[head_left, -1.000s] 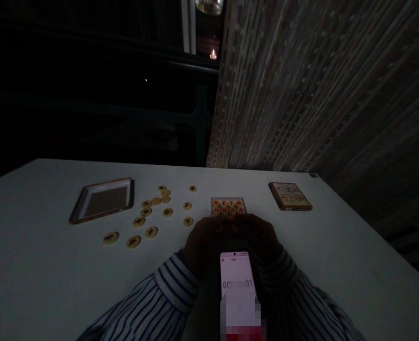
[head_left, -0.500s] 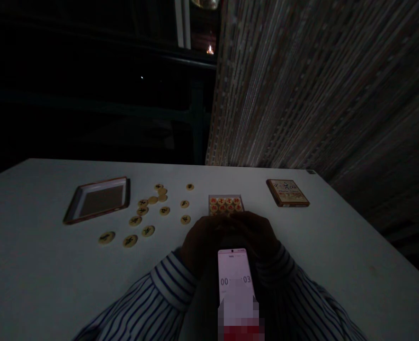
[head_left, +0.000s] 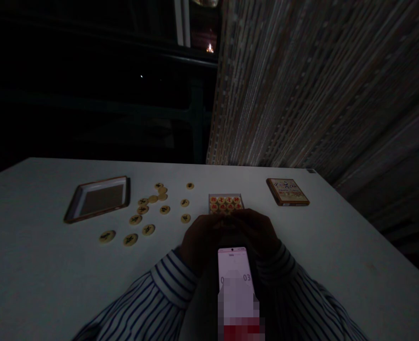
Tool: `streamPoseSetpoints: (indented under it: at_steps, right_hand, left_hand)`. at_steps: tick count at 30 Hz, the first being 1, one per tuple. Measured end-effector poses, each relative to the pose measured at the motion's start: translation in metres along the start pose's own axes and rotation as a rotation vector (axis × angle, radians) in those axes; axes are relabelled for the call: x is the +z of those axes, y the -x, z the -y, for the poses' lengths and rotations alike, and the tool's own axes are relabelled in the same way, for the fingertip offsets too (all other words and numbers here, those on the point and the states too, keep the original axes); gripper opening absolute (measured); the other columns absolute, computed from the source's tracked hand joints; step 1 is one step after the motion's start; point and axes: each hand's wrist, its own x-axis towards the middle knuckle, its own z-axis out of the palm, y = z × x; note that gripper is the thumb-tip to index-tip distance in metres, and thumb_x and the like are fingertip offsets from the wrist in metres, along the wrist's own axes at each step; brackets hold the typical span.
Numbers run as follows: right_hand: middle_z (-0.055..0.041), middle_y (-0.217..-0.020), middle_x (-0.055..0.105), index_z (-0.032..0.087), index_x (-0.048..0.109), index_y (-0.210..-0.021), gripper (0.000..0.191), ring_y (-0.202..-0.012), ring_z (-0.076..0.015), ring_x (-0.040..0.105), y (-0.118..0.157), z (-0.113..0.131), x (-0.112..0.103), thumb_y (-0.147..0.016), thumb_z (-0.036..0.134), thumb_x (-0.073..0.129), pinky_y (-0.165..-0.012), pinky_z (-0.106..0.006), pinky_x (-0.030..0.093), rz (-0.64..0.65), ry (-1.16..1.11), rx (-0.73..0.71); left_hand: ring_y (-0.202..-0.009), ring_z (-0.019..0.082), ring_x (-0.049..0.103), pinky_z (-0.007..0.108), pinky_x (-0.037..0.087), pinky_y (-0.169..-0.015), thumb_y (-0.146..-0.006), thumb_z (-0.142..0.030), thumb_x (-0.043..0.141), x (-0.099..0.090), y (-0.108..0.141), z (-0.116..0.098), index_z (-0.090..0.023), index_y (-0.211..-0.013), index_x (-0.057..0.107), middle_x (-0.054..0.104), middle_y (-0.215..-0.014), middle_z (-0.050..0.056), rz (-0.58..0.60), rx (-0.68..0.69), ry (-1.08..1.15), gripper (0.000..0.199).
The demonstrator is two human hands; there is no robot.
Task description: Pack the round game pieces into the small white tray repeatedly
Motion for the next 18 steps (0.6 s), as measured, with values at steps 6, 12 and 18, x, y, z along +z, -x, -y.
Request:
streamPoseSetpoints:
  at_steps: [6,12,18]
  right_hand:
    - [-0.0051,-0.076,0.068,0.017,0.065,-0.079,0.015,-0.071,-0.0163,0.064,-0.0005,0.0016,-0.0005,-0.067,0.027,0.063,-0.065,-0.030,0.054,-0.019,-0.017,0.003]
    - [-0.0053,-0.078,0.068,0.017,0.064,-0.081,0.018,-0.072,-0.0162,0.064,-0.0005,0.0044,-0.0008,-0.068,0.029,0.063,-0.066,-0.029,0.054,0.010,-0.037,0.021]
    - [-0.0053,-0.081,0.068,0.018,0.064,-0.085,0.018,-0.076,-0.0166,0.063,-0.0001,0.0035,-0.0021,-0.070,0.027,0.061,-0.069,-0.031,0.054,0.046,-0.021,-0.006]
  left_hand:
    - [-0.081,0.017,0.062,0.032,0.053,-0.069,-0.080,-0.024,0.048,0.0019,0.0023,0.0013,-0.020,-0.100,0.058,0.065,-0.088,0.006,0.025,-0.085,0.041,0.023]
    - [-0.081,0.016,0.062,0.030,0.053,-0.070,-0.077,-0.026,0.051,0.0009,0.0030,-0.0003,-0.022,-0.100,0.059,0.065,-0.087,0.004,0.038,-0.155,0.103,0.025]
    - [-0.084,0.017,0.062,0.033,0.051,-0.075,-0.077,-0.025,0.051,0.0043,0.0054,0.0027,-0.021,-0.099,0.060,0.066,-0.090,0.005,0.043,-0.231,0.181,0.025]
